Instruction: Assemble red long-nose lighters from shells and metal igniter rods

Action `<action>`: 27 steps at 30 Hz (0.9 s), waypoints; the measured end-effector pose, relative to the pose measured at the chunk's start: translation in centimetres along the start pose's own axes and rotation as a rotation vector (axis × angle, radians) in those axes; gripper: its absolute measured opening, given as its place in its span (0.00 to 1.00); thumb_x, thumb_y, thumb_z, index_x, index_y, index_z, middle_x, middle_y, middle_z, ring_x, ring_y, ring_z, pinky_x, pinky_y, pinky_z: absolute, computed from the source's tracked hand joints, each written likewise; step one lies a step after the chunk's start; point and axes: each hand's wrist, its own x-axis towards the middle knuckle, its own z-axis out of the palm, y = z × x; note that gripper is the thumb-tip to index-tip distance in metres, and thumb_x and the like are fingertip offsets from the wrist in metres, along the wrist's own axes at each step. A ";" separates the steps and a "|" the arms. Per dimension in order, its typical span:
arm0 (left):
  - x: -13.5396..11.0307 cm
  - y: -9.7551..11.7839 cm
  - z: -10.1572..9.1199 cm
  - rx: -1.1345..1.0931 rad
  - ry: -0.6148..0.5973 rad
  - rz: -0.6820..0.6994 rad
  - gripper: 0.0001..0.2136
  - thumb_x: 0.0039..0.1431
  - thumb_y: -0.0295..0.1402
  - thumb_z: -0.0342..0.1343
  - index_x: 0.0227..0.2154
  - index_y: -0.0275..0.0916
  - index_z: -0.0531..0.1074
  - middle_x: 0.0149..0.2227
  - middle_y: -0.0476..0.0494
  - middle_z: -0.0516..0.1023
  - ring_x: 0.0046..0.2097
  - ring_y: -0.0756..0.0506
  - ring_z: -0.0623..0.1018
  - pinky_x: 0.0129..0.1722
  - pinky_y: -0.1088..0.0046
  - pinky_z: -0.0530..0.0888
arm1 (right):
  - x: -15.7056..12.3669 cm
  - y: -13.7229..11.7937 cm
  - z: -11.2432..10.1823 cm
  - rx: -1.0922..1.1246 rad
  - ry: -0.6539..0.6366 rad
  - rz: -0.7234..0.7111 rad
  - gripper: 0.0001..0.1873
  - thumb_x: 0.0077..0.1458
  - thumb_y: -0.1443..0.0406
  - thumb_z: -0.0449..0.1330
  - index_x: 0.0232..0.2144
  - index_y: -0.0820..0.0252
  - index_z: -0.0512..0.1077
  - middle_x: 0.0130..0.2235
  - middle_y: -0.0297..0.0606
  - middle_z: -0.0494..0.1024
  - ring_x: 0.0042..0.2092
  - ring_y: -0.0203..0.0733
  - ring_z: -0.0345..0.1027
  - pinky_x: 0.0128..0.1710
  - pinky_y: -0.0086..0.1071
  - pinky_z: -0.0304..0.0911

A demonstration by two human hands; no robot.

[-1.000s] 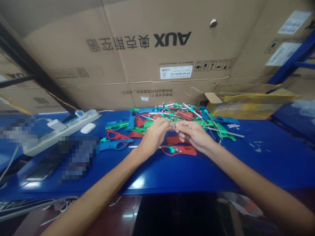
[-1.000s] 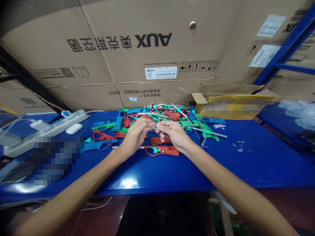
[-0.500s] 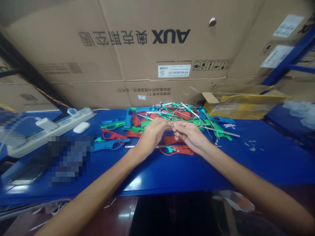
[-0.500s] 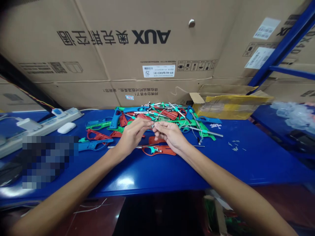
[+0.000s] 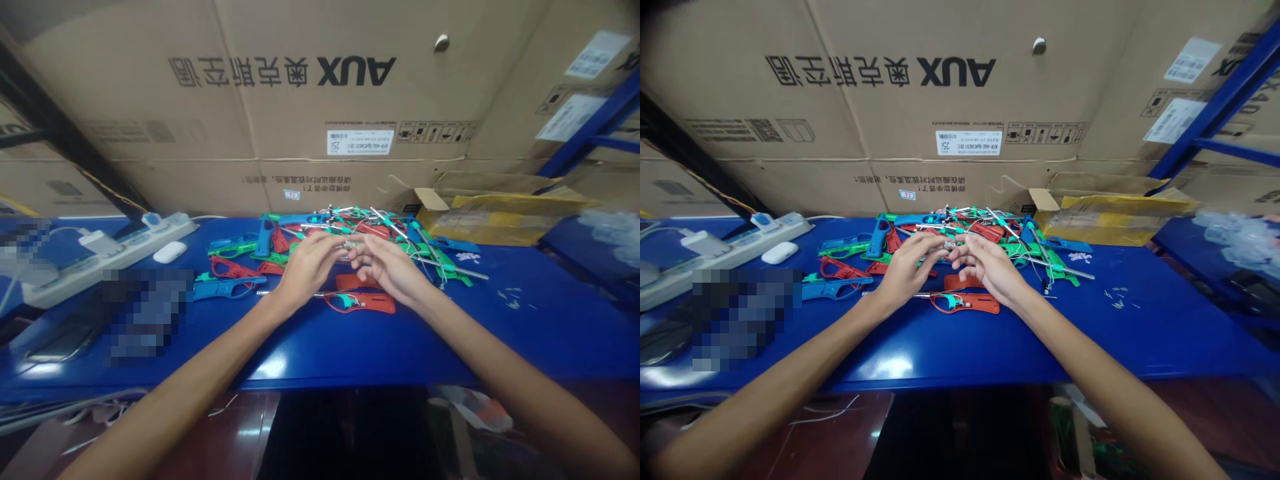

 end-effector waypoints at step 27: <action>0.2 0.5 -1.5 0.090 -0.577 0.066 0.13 0.73 0.39 0.50 0.39 0.37 0.76 0.43 0.42 0.77 0.47 0.42 0.76 0.47 0.63 0.70 | -7.6 0.3 -1.6 -1.032 0.318 -0.383 0.11 0.63 0.59 0.62 0.45 0.56 0.77 0.41 0.38 0.84 0.40 0.44 0.78 0.42 0.36 0.72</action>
